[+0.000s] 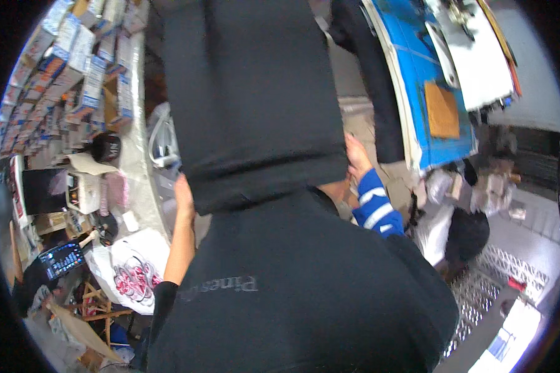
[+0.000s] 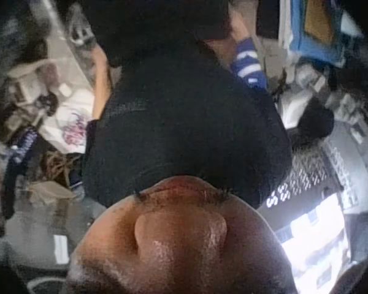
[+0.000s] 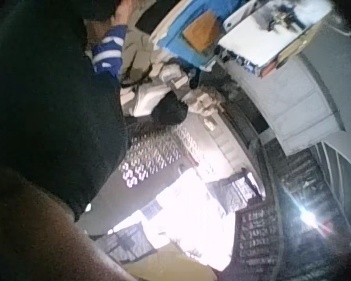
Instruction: The person places black t-shirts on a heat press, aligns printed transfer sheets, and operates the press to apply designs. The person repeats this process for multiple shirts, stacking finished items on a nearby table.
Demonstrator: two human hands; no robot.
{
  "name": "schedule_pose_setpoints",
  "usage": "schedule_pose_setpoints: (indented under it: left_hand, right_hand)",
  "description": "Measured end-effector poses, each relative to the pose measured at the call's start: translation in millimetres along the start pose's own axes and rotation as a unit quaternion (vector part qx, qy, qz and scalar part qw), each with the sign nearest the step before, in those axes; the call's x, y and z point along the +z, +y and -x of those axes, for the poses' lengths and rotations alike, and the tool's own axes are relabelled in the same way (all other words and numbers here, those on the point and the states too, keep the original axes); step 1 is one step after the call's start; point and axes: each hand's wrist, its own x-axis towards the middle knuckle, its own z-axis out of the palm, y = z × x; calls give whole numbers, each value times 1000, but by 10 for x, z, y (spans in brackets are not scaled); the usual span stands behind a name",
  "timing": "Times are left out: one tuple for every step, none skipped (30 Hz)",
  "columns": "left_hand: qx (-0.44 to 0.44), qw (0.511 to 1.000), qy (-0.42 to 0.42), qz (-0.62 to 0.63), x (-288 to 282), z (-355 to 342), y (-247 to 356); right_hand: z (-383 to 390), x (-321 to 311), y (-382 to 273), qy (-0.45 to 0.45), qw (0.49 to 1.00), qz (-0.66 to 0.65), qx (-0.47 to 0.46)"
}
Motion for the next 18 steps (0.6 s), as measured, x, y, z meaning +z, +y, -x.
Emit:
schedule_pose_setpoints:
  left_hand:
    - [-63,998,2,23,110,51,77]
    - [-126,991,-2,49,242,67,208]
    - [-112,993,-6,24,216,-30,356]
    - [-98,995,-6,1,184,-172,452]
    - [-88,996,-7,-21,159,-375,511]
    - [-6,1000,-9,3,-172,-817,399]
    - [37,999,-25,-2,-118,-1022,775]
    - [93,995,-10,-38,64,-1166,1232]
    - [147,989,19,-10,237,-1421,1563]
    - [185,983,-13,2,344,-1752,1865]
    - [212,977,-4,-32,479,-1896,2233]
    - [237,971,-1,7,655,-2052,2524]
    - [235,971,-27,42,935,-2294,2766]
    - [176,982,-45,54,1115,-2575,2906]
    - [111,989,-80,63,1413,-2917,2970]
    - [43,991,-108,69,1634,-3167,2965]
    - [-53,987,-117,97,1671,-3221,2963]
    - [-40,987,-106,114,1496,-3323,2927]
  right_hand:
    - [50,127,-125,5,999,11,43]
    - [7,112,-175,4,998,10,68]
    - [-100,-89,-141,-24,998,18,54]
    - [-248,-49,-208,23,999,26,33]
    - [-502,-25,-397,78,990,119,2]
    - [-739,50,-575,129,969,209,-28]
    - [-923,268,-799,169,962,187,-107]
    - [-1148,571,-1108,205,948,162,-182]
    - [-1435,679,-1408,200,920,240,-239]
    - [-1783,792,-1654,207,876,304,-313]
    - [-1997,1147,-1927,204,835,372,-351]
    - [-2207,1484,-2175,208,833,397,-324]
    - [-2550,1442,-2303,195,806,407,-384]
    - [-2872,1427,-2374,196,788,417,-409]
    - [-3203,1220,-2396,121,910,242,-314]
    - [-3443,1032,-2371,33,977,49,-204]
    - [-3534,1136,-2324,-15,991,23,-129]
    - [-3527,1415,-2338,-72,996,-1,-51]
